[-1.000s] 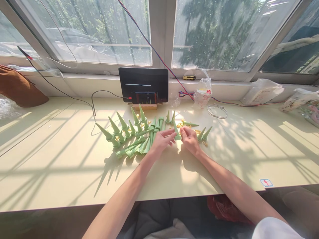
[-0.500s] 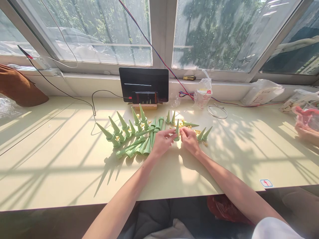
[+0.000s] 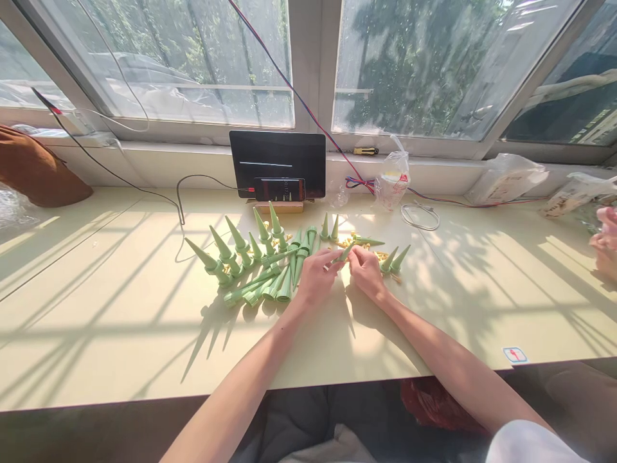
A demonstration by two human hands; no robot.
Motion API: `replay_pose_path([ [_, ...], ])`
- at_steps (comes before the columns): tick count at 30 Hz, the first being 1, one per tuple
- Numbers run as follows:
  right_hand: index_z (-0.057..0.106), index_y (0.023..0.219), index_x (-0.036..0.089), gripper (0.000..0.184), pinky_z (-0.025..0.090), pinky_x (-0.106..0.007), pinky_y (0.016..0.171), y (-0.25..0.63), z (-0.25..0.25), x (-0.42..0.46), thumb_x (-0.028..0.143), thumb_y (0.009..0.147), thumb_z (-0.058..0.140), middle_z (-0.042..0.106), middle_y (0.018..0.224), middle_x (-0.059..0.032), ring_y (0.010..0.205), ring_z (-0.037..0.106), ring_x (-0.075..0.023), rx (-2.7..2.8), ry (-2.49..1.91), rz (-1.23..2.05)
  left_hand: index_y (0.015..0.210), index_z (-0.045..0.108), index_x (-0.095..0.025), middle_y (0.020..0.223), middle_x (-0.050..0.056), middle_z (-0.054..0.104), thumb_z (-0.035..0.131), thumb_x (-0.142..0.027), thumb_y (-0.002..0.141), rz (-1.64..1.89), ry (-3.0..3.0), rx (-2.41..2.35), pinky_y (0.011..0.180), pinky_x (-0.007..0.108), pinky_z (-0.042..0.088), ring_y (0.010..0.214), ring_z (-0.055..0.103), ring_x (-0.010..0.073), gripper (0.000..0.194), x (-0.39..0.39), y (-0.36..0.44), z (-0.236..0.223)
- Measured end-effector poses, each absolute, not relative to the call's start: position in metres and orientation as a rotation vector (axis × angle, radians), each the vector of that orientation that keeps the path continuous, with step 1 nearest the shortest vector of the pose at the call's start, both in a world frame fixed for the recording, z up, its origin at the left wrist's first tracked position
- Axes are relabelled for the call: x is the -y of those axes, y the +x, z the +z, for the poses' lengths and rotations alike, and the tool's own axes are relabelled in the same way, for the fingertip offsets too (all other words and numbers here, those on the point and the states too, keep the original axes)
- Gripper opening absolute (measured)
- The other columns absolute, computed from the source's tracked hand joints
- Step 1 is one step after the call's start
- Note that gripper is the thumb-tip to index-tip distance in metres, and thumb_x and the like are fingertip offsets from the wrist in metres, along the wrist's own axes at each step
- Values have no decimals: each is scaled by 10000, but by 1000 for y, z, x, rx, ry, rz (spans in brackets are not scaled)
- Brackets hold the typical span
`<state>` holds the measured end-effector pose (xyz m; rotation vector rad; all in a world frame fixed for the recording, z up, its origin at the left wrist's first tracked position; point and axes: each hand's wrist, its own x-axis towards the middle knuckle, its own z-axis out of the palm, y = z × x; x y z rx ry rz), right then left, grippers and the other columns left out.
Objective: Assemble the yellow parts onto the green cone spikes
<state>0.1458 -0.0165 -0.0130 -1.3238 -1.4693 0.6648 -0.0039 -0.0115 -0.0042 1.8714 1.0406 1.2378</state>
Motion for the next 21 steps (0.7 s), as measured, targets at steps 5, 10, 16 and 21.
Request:
replay_pose_path([
  [5,448,683,222,315,302,-275,506,145,-14,16,403,941,458,406,573,37,520,394,-133,1431,-1335,662,1099,724,-223,1033,53,649,612,-259,860,1218,1798,-1034,528,201,518,662,611,94,266,12,0,-6],
  [10,472,714,223,338,311,-266,494,145,-16,14,463,952,459,399,578,40,516,387,-126,1391,-1313,636,1110,678,-204,1185,88,621,605,-369,874,1199,1576,-1018,439,195,496,638,652,101,297,16,4,3],
  [16,517,759,225,336,328,-265,490,144,-17,16,499,949,479,424,559,42,497,396,-126,1401,-1238,619,732,615,-137,783,45,631,603,-587,834,1160,1305,-1098,417,213,434,477,566,85,461,17,-1,15],
  [21,516,777,227,296,370,-269,521,144,-15,18,477,935,524,477,587,35,522,445,-130,1436,-1139,619,644,658,-114,660,52,604,623,-659,778,922,1144,-1015,424,227,405,458,530,88,562,14,-2,17],
])
